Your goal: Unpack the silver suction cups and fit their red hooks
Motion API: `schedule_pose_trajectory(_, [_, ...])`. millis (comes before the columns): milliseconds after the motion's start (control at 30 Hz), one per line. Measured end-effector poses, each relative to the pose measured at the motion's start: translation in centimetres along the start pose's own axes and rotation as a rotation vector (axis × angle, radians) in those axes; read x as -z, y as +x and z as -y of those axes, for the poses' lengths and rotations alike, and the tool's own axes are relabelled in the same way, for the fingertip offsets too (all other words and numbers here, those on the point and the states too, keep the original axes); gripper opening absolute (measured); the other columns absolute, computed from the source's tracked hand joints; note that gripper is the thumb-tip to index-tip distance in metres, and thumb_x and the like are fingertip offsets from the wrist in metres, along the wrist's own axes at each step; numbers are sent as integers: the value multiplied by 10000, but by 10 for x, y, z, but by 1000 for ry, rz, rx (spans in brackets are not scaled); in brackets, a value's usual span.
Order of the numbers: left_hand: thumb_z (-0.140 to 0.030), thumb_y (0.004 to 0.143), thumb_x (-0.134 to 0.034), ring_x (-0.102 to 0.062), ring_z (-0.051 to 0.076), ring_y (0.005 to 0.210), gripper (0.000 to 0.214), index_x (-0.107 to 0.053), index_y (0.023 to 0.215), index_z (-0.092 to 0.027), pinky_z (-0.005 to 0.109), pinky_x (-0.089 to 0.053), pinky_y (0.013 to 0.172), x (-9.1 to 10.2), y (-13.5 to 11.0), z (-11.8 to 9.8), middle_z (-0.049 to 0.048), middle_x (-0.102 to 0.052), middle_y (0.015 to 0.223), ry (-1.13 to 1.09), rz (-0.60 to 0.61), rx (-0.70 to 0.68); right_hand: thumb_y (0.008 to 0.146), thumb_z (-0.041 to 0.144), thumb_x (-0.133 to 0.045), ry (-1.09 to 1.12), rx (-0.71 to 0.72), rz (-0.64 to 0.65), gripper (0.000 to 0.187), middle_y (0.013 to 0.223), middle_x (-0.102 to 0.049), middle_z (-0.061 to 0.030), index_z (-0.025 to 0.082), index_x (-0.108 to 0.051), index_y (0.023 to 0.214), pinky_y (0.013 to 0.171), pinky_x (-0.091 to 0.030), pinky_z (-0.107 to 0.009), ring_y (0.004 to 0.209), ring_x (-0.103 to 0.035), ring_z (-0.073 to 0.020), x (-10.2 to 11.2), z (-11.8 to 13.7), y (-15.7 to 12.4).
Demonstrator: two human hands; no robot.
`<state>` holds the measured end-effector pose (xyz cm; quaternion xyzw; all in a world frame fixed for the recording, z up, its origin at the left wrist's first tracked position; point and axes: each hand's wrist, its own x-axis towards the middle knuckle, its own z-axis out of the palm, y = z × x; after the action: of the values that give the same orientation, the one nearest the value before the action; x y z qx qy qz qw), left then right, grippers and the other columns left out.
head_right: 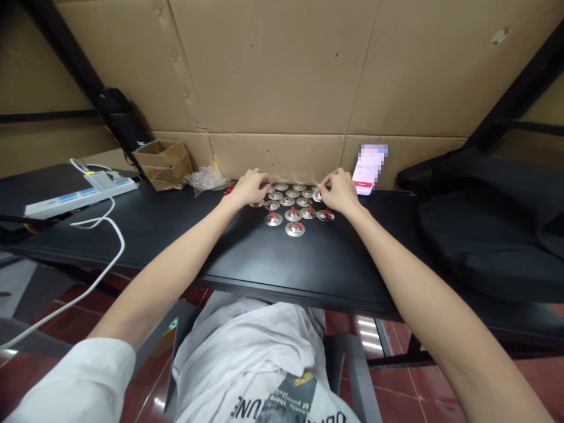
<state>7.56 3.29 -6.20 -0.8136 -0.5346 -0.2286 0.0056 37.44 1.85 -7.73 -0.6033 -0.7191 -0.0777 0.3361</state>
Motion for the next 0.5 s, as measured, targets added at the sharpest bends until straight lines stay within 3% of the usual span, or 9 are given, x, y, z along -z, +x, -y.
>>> schedule_pose_trajectory(100, [-114,867,-642,-563,422,1409,353,-804,1165,-211,581,-488,1150,14,1,20,186,-677,1402,116,130,148,927,277,-663,-95,-95,142,172,1115,-691,-192,170,-795,898,1010,-554,-518,1112,-663,-382,-1,-5,-2])
schedule_pose_trajectory(167, [-86,803,-669,-559,416,1432,413,-817,1163,-221,567,-484,1168,21,2,32,175,-701,1392,150,163,231,923,248,-641,-121,-114,171,198,1124,-694,-203,154,-809,965,989,-559,-499,1095,-671,-377,-1,-4,-3])
schedule_pose_trajectory(267, [-70,741,-705,-654,367,1337,488,-820,1185,-237,477,-544,1112,25,5,48,146,-766,1292,148,211,321,940,251,-620,-142,-17,162,279,1201,-691,-216,149,-817,1109,1026,-534,-521,1160,-651,-391,-1,1,-4])
schedule_pose_trajectory(367, [-45,688,-740,-751,309,1157,528,-823,1169,-246,372,-607,984,24,7,57,117,-804,1217,113,288,367,986,346,-612,-144,145,257,358,1327,-690,-199,186,-810,1237,1081,-484,-586,1262,-603,-417,-1,11,-9])
schedule_pose_trajectory(500, [-10,664,-770,-785,295,1020,470,-832,1086,-210,344,-630,906,19,9,62,123,-818,1096,68,264,385,1008,478,-633,-143,201,388,372,1406,-685,-171,235,-823,1215,1121,-425,-622,1344,-558,-424,-5,21,-14])
